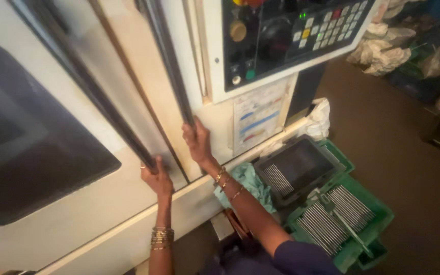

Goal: The person opens and closes the door of a large industrial machine, then uses a metal rod to interact with internal components. They also handle a caliper-like tool and press buttons on the machine's control panel.

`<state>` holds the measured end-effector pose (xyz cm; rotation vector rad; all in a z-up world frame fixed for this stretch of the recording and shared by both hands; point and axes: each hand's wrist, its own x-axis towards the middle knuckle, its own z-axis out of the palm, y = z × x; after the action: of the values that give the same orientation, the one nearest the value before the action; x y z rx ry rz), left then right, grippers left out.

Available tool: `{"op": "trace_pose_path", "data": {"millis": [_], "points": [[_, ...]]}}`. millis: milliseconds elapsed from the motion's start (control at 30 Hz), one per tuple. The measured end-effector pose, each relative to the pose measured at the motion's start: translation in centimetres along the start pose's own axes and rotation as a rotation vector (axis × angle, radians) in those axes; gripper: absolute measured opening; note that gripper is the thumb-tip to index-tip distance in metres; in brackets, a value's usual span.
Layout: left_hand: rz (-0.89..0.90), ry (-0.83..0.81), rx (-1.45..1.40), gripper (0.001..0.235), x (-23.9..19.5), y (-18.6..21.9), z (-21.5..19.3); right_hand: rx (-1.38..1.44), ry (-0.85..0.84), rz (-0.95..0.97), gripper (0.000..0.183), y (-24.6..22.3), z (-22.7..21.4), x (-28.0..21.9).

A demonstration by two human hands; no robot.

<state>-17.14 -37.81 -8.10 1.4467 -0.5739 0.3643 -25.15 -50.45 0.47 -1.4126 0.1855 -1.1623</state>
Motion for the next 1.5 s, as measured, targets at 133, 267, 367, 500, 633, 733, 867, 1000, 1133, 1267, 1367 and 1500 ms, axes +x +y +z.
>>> {"op": "trace_pose_path", "data": {"millis": [133, 267, 367, 500, 633, 733, 867, 1000, 1133, 1267, 1367, 1500], "points": [[-0.041, -0.056, -0.057, 0.028, -0.4, -0.6, -0.1, -0.005, 0.021, -0.045, 0.04, -0.5, 0.1, -0.2], [-0.138, -0.137, -0.113, 0.028, 0.0, -0.6, -0.1, 0.016, 0.066, 0.016, 0.038, -1.0, 0.4, -0.3], [0.052, -0.171, -0.191, 0.026, 0.1, -0.3, -0.3, 0.036, 0.073, 0.018, 0.037, -1.5, 0.7, -0.4], [-0.114, -0.246, -0.244, 0.033, 0.1, 0.1, -0.4, 0.043, 0.062, -0.034, 0.035, -1.8, 0.7, -0.4], [-0.173, -0.279, -0.35, 0.04, -0.1, 1.0, -0.3, 0.036, 0.054, -0.025, 0.033, -1.6, 0.6, -0.5], [-0.121, -0.278, -0.361, 0.042, 0.1, 2.0, -0.5, 0.025, 0.084, -0.099, 0.033, -1.2, 0.8, -0.1], [-0.119, -0.295, -0.388, 0.046, 0.0, 3.0, -0.6, 0.095, 0.05, -0.074, 0.031, -0.6, 0.7, 0.0], [-0.098, -0.297, -0.382, 0.045, 0.1, 3.3, -0.6, 0.073, 0.046, -0.049, 0.032, -0.5, 0.5, -0.1], [-0.093, -0.314, -0.423, 0.042, 0.1, 3.3, -0.8, 0.02, 0.043, -0.026, 0.035, -0.6, 0.3, -0.3], [-0.105, -0.32, -0.44, 0.037, 0.2, 3.7, -0.8, 0.098, 0.02, -0.08, 0.036, -0.8, 0.5, -0.2], [-0.118, -0.309, -0.42, 0.033, 0.2, 4.2, -0.9, 0.095, 0.024, -0.033, 0.038, -1.2, 0.6, -0.3], [-0.103, -0.315, -0.473, 0.036, 0.0, 4.3, -0.9, 0.058, 0.051, 0.064, 0.039, -1.4, 0.5, -0.8]]}}
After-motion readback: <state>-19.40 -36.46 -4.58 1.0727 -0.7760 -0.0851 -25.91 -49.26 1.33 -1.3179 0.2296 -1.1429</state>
